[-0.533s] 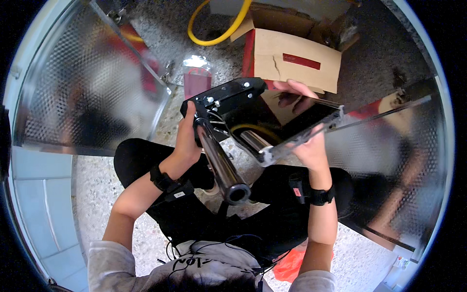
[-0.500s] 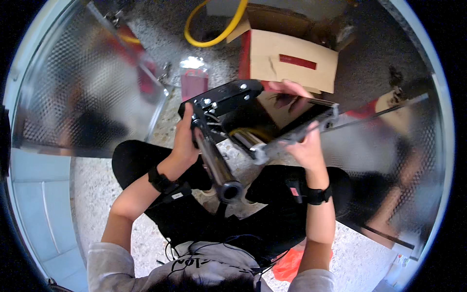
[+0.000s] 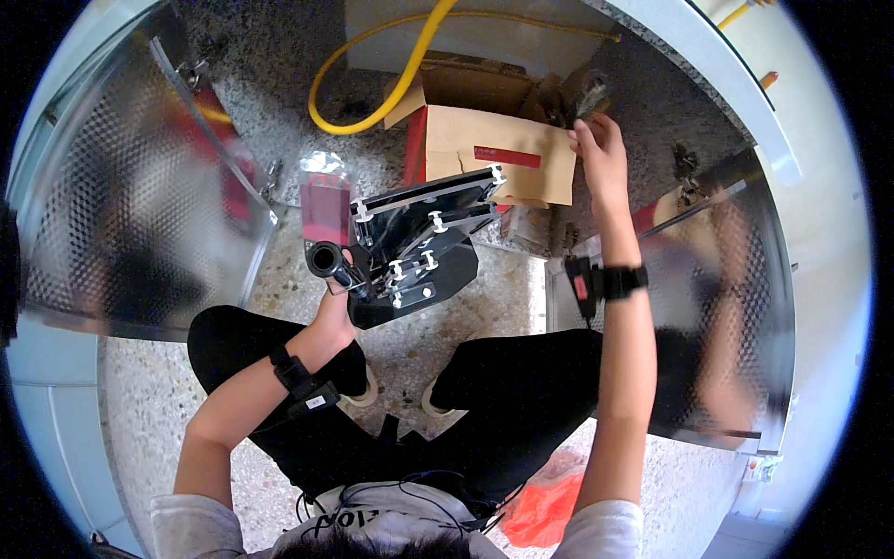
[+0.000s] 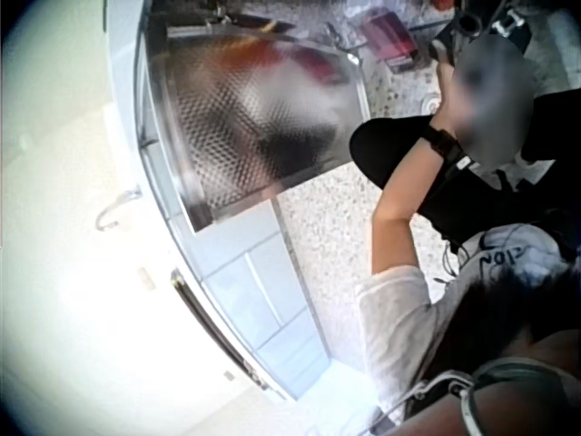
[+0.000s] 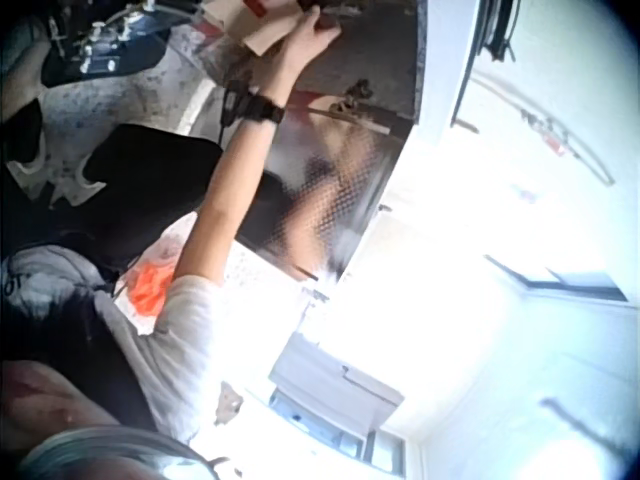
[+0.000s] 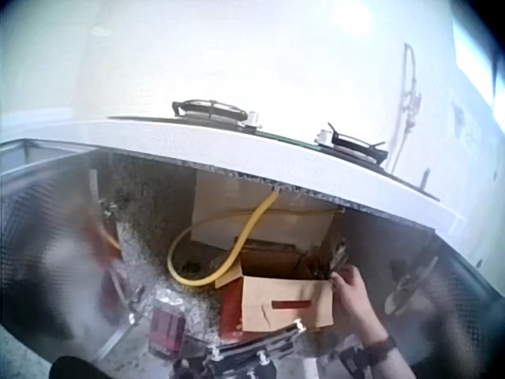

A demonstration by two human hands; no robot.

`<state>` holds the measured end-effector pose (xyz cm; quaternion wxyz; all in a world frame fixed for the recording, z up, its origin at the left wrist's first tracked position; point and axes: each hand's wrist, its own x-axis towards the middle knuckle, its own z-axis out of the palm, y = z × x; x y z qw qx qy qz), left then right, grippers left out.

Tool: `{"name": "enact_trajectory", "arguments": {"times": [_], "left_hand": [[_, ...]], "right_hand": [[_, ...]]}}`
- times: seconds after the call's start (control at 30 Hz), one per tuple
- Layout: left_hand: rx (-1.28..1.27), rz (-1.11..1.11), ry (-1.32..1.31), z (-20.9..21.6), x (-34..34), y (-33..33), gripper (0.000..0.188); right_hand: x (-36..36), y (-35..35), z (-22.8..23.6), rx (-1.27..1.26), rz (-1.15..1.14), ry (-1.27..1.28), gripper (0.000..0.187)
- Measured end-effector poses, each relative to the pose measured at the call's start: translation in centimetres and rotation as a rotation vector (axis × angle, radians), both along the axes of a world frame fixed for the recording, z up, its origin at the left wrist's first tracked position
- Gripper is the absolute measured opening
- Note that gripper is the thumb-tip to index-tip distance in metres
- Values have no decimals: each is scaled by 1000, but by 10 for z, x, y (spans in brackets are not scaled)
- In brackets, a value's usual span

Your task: The person unboxes and assembles a black metal stand with tubes, removing plastic packaging with scissors and connecting components by hand.

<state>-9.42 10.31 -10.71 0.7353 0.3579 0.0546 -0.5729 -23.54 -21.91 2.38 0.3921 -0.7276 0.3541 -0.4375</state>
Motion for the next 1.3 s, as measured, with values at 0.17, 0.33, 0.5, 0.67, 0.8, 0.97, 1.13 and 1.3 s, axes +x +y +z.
{"name": "enact_trajectory", "arguments": {"times": [0.17, 0.33, 0.5, 0.67, 0.8, 0.97, 1.13, 1.3], "left_hand": [[-103, -30, -13, -6, 6, -4, 54], [-92, -7, -78, 4, 6, -6, 54], [-99, -7, -45, 9, 4, -10, 54], [-138, -32, -6, 11, 3, -24, 54], [-61, 12, -13, 28, 5, -26, 53], [-123, 55, 78, 21, 6, -43, 51], [-381, 122, -14, 9, 29, -79, 48], [-455, 176, 39, 30, 38, -97, 48]], "right_hand": [[24, -64, -23, -334, -292, 394, 48], [37, -87, -41, -174, -172, 140, 48], [42, -115, -47, -2, -152, 138, 48], [38, -125, -46, -160, -208, 259, 45], [24, -100, -38, -215, -192, 441, 49], [-5, -69, -18, -204, -248, 603, 44], [-14, -43, -23, -278, -307, 559, 38], [-28, -14, -15, -300, -342, 507, 34]]}}
